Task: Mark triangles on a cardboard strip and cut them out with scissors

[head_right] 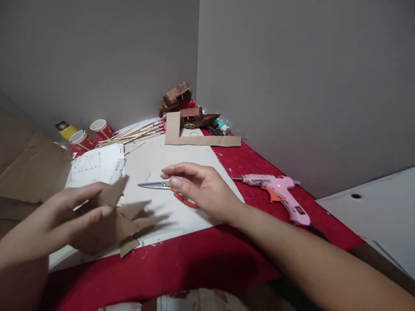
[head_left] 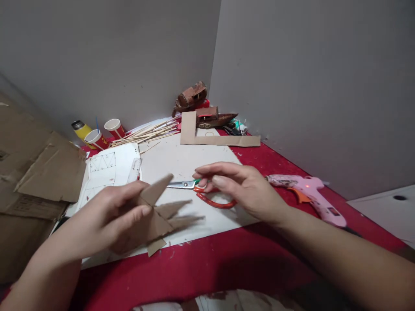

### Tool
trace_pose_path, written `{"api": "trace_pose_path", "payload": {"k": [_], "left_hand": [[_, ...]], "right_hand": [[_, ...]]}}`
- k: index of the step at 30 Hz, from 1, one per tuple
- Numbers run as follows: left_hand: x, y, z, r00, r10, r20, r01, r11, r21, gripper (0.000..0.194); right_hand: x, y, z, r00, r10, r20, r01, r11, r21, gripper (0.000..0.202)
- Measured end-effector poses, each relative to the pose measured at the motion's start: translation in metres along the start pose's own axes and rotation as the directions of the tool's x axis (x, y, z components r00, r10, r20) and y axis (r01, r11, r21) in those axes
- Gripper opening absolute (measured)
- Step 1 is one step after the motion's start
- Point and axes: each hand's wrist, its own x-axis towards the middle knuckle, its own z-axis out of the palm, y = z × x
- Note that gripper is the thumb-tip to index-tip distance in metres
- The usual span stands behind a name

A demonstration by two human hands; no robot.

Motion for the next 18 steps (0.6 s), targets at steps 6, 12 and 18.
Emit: {"api": "trace_pose_path", "payload": {"k": [6, 12, 18], "left_hand": [[0.007, -0.002, 0.022, 0.925, 0.065, 0.375, -0.154, 0.965, 0.213, 0.013], [0.003, -0.006, 0.029, 0.968, 0.169, 0.188, -0.217, 0.936, 0.277, 0.025], [-0.007, 0.005, 0.025, 0.722, 0.335, -0.606, -0.336, 0.935, 0.116, 0.033]], "right_hand": [[-0.011, -0.006, 0.014, 0.985, 0.037, 0.167, -0.047, 0.997, 0.06, 0.039], [-0.012, -0.004, 0.022, 0.96, 0.183, 0.212, -0.204, 0.976, 0.081, 0.021], [-0.001, 0.006, 0.01, 0.98, 0.125, -0.155, -0.072, 0.948, 0.311, 0.031]]}}
